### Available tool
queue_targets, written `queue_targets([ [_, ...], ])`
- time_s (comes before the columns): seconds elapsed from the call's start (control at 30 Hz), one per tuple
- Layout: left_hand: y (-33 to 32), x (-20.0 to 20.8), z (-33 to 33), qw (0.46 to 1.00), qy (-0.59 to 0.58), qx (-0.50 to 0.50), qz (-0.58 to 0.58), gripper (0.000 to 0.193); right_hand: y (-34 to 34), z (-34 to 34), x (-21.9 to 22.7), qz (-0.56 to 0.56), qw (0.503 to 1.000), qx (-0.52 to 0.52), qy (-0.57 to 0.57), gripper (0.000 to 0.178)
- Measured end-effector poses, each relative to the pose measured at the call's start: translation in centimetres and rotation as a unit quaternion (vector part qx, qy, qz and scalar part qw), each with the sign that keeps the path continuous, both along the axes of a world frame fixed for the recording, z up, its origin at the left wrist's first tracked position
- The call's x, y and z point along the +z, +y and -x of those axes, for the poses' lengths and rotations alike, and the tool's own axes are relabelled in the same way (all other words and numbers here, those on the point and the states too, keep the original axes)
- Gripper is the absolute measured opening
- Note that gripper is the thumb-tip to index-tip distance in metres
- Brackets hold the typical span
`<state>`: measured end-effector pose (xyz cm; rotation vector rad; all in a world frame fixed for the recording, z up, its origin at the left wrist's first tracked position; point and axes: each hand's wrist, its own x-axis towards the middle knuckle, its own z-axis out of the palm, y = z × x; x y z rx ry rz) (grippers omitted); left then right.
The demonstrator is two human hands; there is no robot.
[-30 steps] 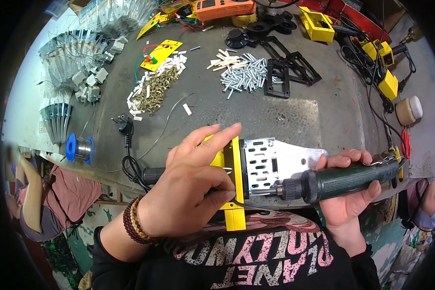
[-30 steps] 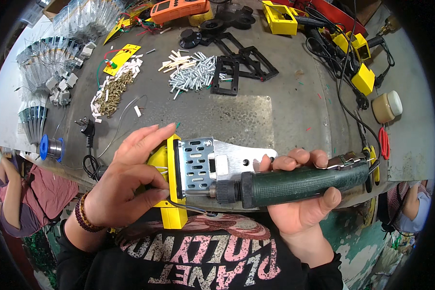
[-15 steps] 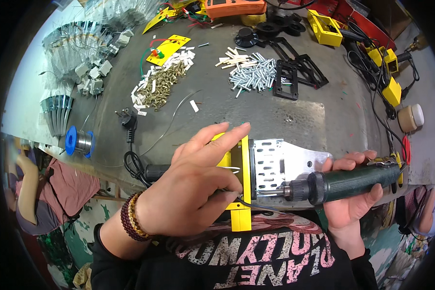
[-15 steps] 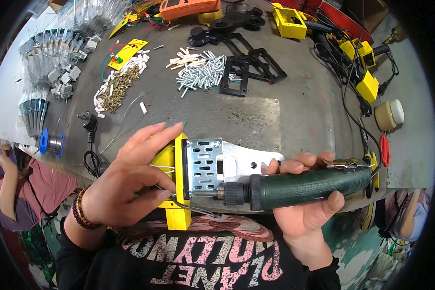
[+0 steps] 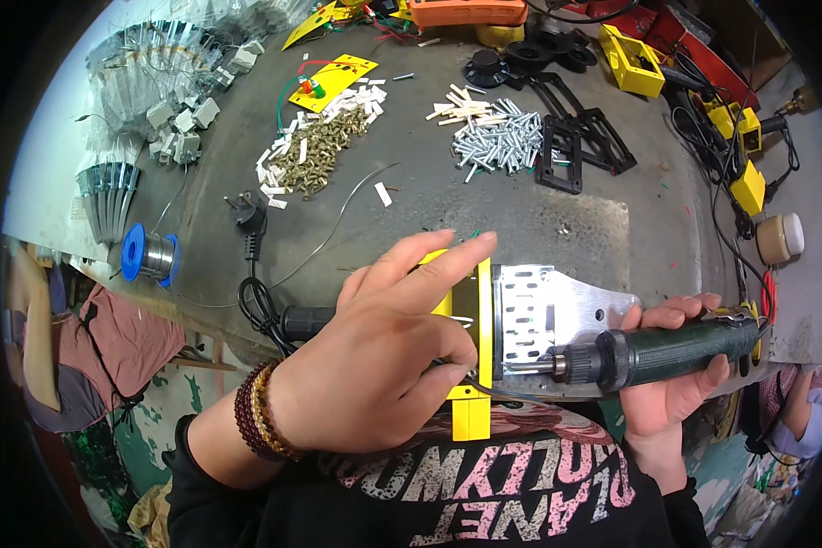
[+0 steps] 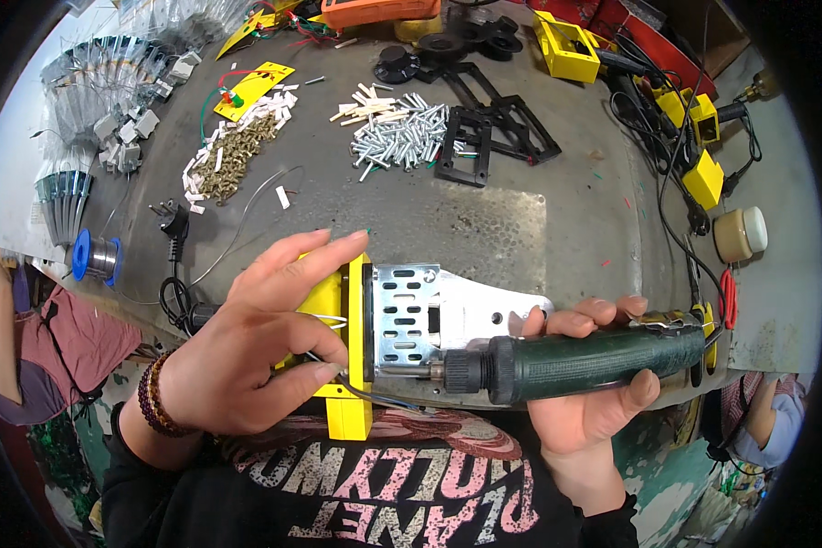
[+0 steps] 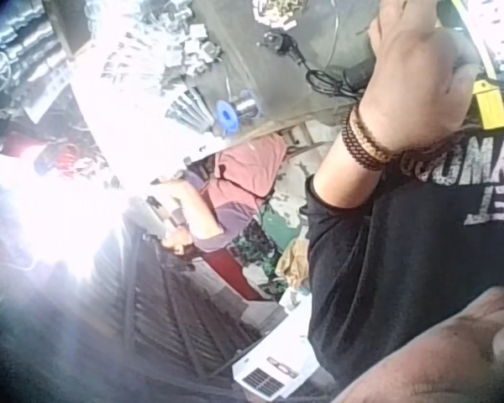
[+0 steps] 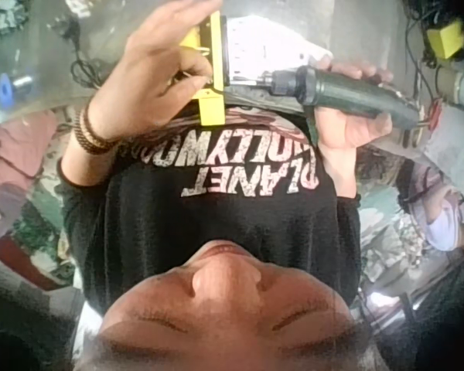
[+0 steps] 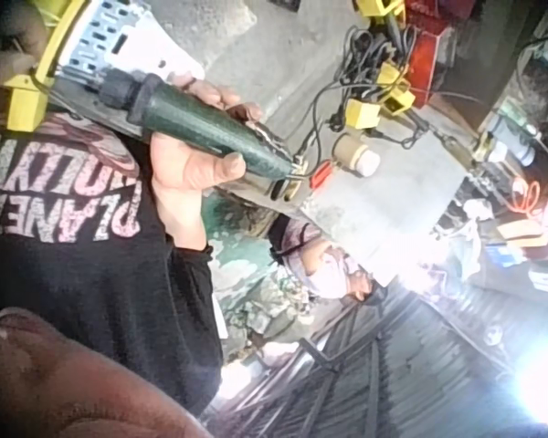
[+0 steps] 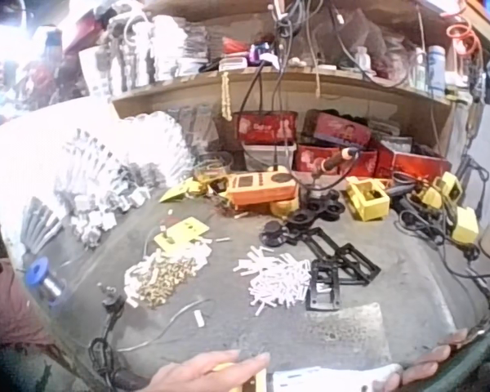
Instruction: Assembling a yellow electrical component housing with a white plate using an electric screwdriver.
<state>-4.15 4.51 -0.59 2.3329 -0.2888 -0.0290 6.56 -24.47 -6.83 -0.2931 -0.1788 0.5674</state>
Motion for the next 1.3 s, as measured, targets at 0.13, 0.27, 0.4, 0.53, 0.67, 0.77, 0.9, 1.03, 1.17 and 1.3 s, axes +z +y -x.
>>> queue_targets([
  [0.13,-0.03,-0.05,-0.02,1.000,-0.003,0.003,-0.004,0.009,-0.03,-0.06,0.02,0.001,1.000,0.002,-0.006,0.056],
  [0.27,-0.08,-0.03,-0.10,1.000,0.001,0.004,-0.005,0.009,-0.06,-0.07,0.00,-0.002,1.000,0.004,0.000,0.057],
  [0.4,-0.24,-0.01,-0.12,1.000,-0.005,0.005,-0.004,0.008,-0.03,-0.08,0.17,0.004,1.000,0.004,0.002,0.057],
  [0.53,-0.53,0.31,-0.14,1.000,-0.006,0.009,-0.005,0.006,0.00,-0.02,0.21,0.006,1.000,0.004,0.004,0.057],
  [0.67,-0.60,0.21,-0.05,1.000,-0.007,0.007,0.002,0.009,0.01,0.01,0.21,0.014,1.000,0.001,0.005,0.058],
  [0.77,-0.47,0.34,-0.18,1.000,-0.002,0.000,-0.009,0.011,-0.05,0.00,0.15,0.019,1.000,0.000,0.007,0.058],
  [0.9,-0.27,0.42,-0.27,1.000,0.003,-0.005,-0.006,0.012,0.02,0.01,0.27,0.020,1.000,0.001,0.001,0.058],
  [1.03,-0.23,0.47,-0.24,1.000,0.010,-0.005,-0.014,0.013,0.01,0.00,0.32,0.025,1.000,-0.003,0.004,0.054],
  [1.17,-0.39,0.42,-0.17,1.000,0.014,0.002,-0.025,0.014,0.07,-0.04,0.18,0.025,1.000,-0.004,-0.006,0.047],
  [1.3,-0.57,0.54,-0.17,0.999,0.023,0.011,-0.030,0.014,0.12,0.06,0.10,0.024,1.000,-0.008,-0.005,0.043],
])
